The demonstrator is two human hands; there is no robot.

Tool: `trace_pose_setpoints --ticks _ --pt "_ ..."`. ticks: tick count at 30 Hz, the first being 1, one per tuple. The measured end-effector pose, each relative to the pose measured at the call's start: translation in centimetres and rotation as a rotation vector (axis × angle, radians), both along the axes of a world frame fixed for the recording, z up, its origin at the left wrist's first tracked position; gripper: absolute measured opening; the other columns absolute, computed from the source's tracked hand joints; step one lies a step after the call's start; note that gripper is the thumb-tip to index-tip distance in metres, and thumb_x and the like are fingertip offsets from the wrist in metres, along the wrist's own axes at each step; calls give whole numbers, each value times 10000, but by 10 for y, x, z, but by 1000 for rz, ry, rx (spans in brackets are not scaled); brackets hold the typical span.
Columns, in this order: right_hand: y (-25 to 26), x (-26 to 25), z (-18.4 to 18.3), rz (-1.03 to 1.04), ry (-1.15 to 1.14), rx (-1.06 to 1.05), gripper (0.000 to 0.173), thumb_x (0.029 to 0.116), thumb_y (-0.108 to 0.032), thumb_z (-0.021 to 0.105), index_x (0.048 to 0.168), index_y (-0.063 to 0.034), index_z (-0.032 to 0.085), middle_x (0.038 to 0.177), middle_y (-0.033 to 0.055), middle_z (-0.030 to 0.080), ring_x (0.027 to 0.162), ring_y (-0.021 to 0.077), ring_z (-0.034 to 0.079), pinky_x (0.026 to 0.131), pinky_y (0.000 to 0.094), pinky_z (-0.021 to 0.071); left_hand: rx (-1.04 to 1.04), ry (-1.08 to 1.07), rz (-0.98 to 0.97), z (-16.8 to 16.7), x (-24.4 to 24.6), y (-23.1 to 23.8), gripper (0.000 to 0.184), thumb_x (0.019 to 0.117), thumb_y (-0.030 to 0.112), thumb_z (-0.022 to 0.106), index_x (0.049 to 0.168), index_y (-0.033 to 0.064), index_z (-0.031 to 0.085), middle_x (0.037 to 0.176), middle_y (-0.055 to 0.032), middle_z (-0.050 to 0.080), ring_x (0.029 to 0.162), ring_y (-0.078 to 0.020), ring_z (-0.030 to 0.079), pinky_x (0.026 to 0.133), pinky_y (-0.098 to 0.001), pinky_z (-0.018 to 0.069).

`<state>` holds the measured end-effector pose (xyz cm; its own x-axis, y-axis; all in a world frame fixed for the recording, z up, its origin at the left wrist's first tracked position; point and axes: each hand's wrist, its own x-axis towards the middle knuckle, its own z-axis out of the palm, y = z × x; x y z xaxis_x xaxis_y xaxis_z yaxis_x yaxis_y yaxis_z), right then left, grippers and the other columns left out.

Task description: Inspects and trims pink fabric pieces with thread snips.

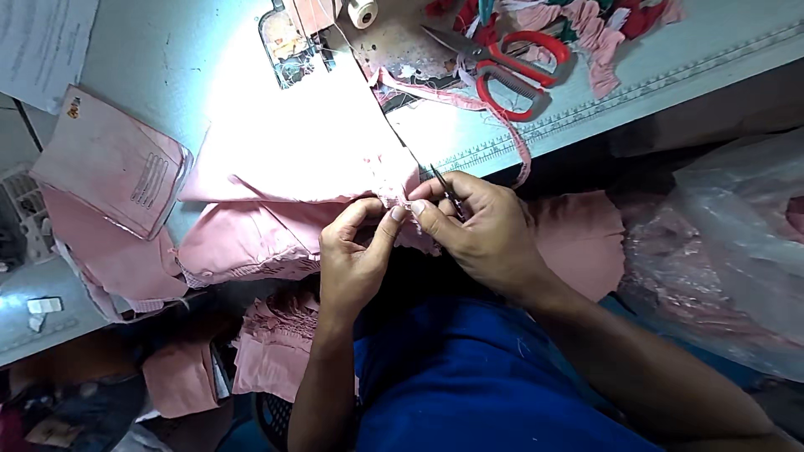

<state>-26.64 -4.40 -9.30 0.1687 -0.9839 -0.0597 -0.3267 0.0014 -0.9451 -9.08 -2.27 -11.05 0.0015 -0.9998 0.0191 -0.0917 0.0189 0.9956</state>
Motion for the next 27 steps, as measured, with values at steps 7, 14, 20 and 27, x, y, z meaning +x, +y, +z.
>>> trace_pose_setpoints --ticks 7,14,20,27 --pt "15 -9 17 166 -95 111 233 1068 -320 442 1090 -158 609 643 -94 475 507 5 437 448 167 357 28 -18 8 6 -1 -1 68 996 85 662 1010 25 690 870 -31 707 738 -104 692 654 -259 611" --pt "13 -10 19 143 181 204 203 1059 -347 477 956 -212 588 593 -102 456 468 3 418 417 189 326 40 -58 23 5 -6 1 79 995 101 662 1022 32 693 906 -41 722 787 -134 721 693 -311 638" --pt "14 -8 19 106 246 169 174 1040 -351 508 963 -214 583 553 -113 436 437 1 398 402 198 315 26 -103 56 4 -10 2 76 993 111 670 1019 45 695 898 -26 724 780 -113 717 678 -290 633" --pt "13 -6 16 100 318 137 193 1038 -362 506 951 -202 571 562 -110 431 440 6 400 406 209 320 -14 -183 52 1 -12 3 92 1002 125 661 1018 41 695 898 -19 709 773 -91 704 666 -268 626"
